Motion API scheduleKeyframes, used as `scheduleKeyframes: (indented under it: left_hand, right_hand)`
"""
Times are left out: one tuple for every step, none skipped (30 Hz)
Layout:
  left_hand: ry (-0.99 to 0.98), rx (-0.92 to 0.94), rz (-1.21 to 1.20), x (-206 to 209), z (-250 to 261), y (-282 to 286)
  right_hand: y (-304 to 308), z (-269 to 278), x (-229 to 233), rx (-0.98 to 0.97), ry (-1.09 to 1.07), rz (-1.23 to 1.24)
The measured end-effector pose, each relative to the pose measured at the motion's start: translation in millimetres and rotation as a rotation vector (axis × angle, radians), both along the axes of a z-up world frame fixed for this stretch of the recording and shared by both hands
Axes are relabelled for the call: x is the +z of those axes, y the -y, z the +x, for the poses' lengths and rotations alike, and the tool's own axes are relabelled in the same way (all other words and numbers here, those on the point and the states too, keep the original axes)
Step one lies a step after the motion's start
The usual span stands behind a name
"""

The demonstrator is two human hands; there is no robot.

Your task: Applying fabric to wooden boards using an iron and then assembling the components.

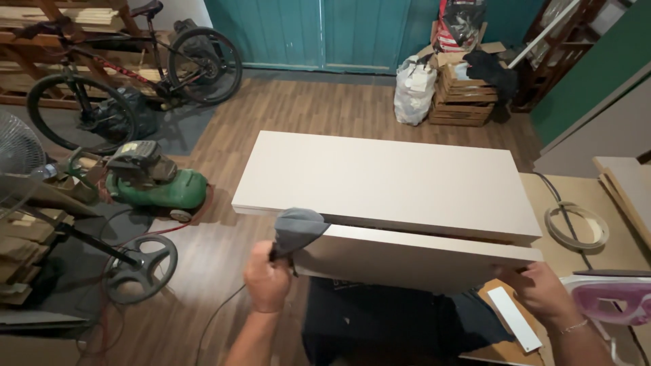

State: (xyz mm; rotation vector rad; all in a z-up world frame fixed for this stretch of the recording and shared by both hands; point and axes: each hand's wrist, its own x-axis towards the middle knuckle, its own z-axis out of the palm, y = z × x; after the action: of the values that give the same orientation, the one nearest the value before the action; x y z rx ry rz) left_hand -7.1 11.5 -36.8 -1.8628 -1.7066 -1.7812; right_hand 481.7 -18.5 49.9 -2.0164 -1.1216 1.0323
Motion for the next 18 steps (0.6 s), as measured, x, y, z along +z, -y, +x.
scheduleKeyframes:
  left_hand:
    - [0.114, 0.025, -0.01, 12.3, 0.7, 1.5]
    - [0.117, 0.026, -0.012, 31.2, -2.0, -1.1]
    - [0.204, 0.076, 0.026, 50.0, -5.6, -1.8]
    - [0.292, 0.126, 0.064, 68.8, -9.5, -2.4]
    - [0.293, 0.132, 0.06, 89.3, -16.0, -12.8]
    - [0.339, 0.102, 0.014, 109.8, -22.5, -23.0]
    - [0.385, 0.073, -0.029, 130.9, -29.3, -33.4]
    - [0.387, 0.08, -0.029, 118.8, -35.3, -54.2]
    - [0.436, 0.102, -0.201, 108.0, -41.9, -76.1]
    - [0.485, 0.123, -0.373, 97.5, -48.0, -97.9]
    - [0.486, 0.123, -0.366, 87.8, -38.7, -96.5]
    - [0.521, -0.116, -0.548, 77.9, -28.2, -95.7]
    - [0.544, -0.37, -0.734, 67.5, -15.4, -95.1]
    - [0.538, -0.38, -0.736, 58.9, -16.9, -87.8]
    - [0.555, -0.4, -0.718, 48.8, -14.5, -81.3]
    - [0.572, -0.419, -0.699, 38.6, -11.8, -75.5]
    - [0.569, -0.442, -0.704, 28.4, -11.4, -68.8]
    - [0.599, -0.467, -0.669, 18.2, -11.4, -62.6]
  right_hand:
    - [-1.3, 12.2, -15.7, 0.015, 0.059, -0.009]
    - [1.2, 12.7, -12.9, 0.016, 0.061, -0.01]
    - [4.1, 12.6, -9.5, 0.042, 0.107, -0.03]
    - [7.1, 12.3, -6.2, 0.069, 0.152, -0.048]
    - [8.0, 2.9, 2.4, 0.075, 0.154, -0.053]
    - [9.2, -6.2, 11.1, -0.024, 0.032, -0.036]
    - [9.6, -15.5, 20.0, -0.121, -0.089, -0.017]
    - [10.5, -21.9, 26.8, -0.115, -0.088, -0.018]
    - [10.0, -28.5, 35.1, -0.116, -0.085, -0.022]
    - [9.7, -34.5, 43.6, -0.116, -0.082, -0.025]
    - [8.3, -34.0, 44.2, -0.114, -0.083, -0.019]
    - [6.5, -32.5, 44.7, -0.06, 0.03, -0.066]
    - [10.7, -30.2, 44.7, -0.019, 0.14, -0.117]
    - [6.2, -21.2, 28.0, -0.031, 0.138, -0.116]
    - [4.7, -8.8, 12.0, 0.032, 0.131, -0.045]
    - [2.9, 4.3, -4.2, 0.094, 0.126, 0.026]
    - [3.5, 8.6, -10.7, 0.071, 0.131, 0.026]
    - [3.9, 12.9, -17.1, 0.087, 0.074, 0.062]
